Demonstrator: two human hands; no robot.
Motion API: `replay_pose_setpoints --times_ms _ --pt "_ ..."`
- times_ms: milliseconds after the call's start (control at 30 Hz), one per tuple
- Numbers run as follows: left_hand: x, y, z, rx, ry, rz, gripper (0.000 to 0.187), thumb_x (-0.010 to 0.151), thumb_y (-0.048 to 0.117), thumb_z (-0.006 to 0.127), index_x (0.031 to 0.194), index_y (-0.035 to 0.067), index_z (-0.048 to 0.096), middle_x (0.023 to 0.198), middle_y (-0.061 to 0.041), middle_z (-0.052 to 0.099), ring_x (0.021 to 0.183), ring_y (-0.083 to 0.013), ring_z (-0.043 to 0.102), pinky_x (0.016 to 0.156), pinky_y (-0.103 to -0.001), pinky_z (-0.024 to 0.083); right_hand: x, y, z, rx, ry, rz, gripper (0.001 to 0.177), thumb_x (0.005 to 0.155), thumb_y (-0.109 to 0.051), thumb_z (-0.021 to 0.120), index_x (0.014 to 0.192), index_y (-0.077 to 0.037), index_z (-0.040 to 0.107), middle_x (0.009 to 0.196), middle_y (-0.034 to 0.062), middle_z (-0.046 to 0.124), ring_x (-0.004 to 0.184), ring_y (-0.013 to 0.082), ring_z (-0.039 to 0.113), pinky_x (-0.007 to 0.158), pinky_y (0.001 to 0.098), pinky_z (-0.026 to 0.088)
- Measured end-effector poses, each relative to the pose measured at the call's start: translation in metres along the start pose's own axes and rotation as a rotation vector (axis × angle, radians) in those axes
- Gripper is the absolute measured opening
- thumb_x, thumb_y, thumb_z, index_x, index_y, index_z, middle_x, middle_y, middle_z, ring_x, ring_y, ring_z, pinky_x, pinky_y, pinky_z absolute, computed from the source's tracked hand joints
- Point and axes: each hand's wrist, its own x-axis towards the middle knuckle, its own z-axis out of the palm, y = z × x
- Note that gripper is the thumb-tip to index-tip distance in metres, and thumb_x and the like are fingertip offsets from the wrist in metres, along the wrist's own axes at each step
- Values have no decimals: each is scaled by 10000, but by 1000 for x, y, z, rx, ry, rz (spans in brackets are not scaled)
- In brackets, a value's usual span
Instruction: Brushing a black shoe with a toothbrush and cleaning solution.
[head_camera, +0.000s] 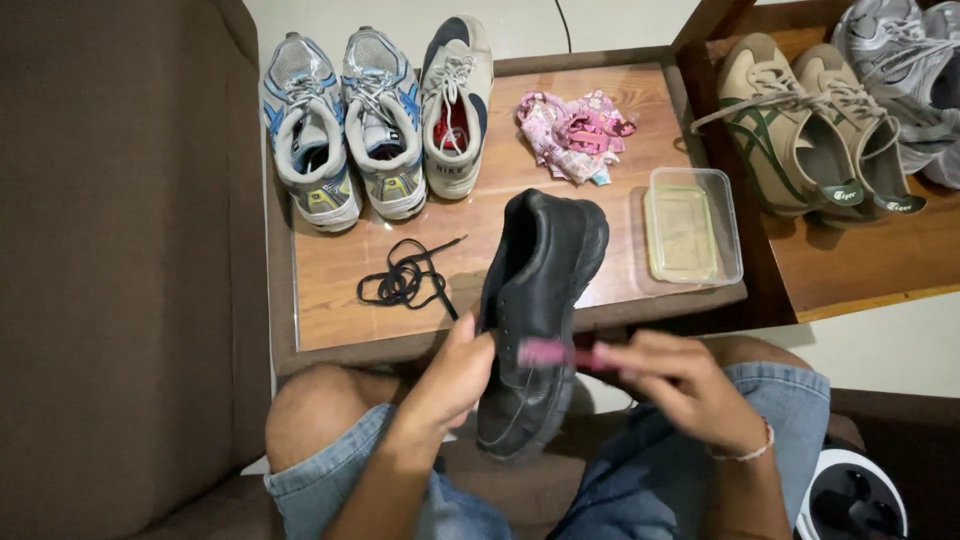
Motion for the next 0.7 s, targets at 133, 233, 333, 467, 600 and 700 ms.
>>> replay_pose_setpoints --times_ms 133,233,333,467,600,700 --pt "2 -1 -2 23 50 -58 521 939 132 494 1450 125 596 1371 -76 695 1212 -197 646 1000 -316 518 -9 25 8 -140 148 46 546 890 69 522 1382 -137 635 850 21 628 751 144 560 681 270 454" --pt "3 -1 1 3 75 -85 555 938 270 501 1465 118 587 1404 -74 685 1275 -197 626 1060 -329 498 -3 16 -4 -87 52 37 498 917 37 539 1360 -158 657 898 14 675 754 129 564 680 263 450" --pt "7 -9 -1 -41 132 -137 560 920 298 520 1436 97 604 1300 -118 716 1174 -223 657 974 -351 531 -2 3 -1 -52 12 28 410 941 -29 614 1324 -150 695 843 18 645 725 148 542 665 286 391" --pt "22 -42 -7 -100 182 -21 399 921 248 646 1194 -39 692 1036 -238 685 950 -312 640 863 -463 562 7 14 -1 -117 259 -47 402 882 17 635 1261 -75 731 804 111 721 648 267 648 615 368 509" --pt "30 -46 -17 -243 127 85 331 935 182 598 1171 -9 732 1023 -221 765 879 -304 728 780 -435 610 1 9 -12 16 168 7 304 934 -56 602 1194 -97 753 976 119 724 888 245 673 811 380 512" --pt "23 -37 -18 -277 135 167 362 958 141 533 1243 -19 688 1129 -193 756 953 -280 716 843 -432 595 4 29 -18 -47 463 179 326 1007 -73 530 1307 -28 648 1322 138 684 1252 229 629 1104 352 463"
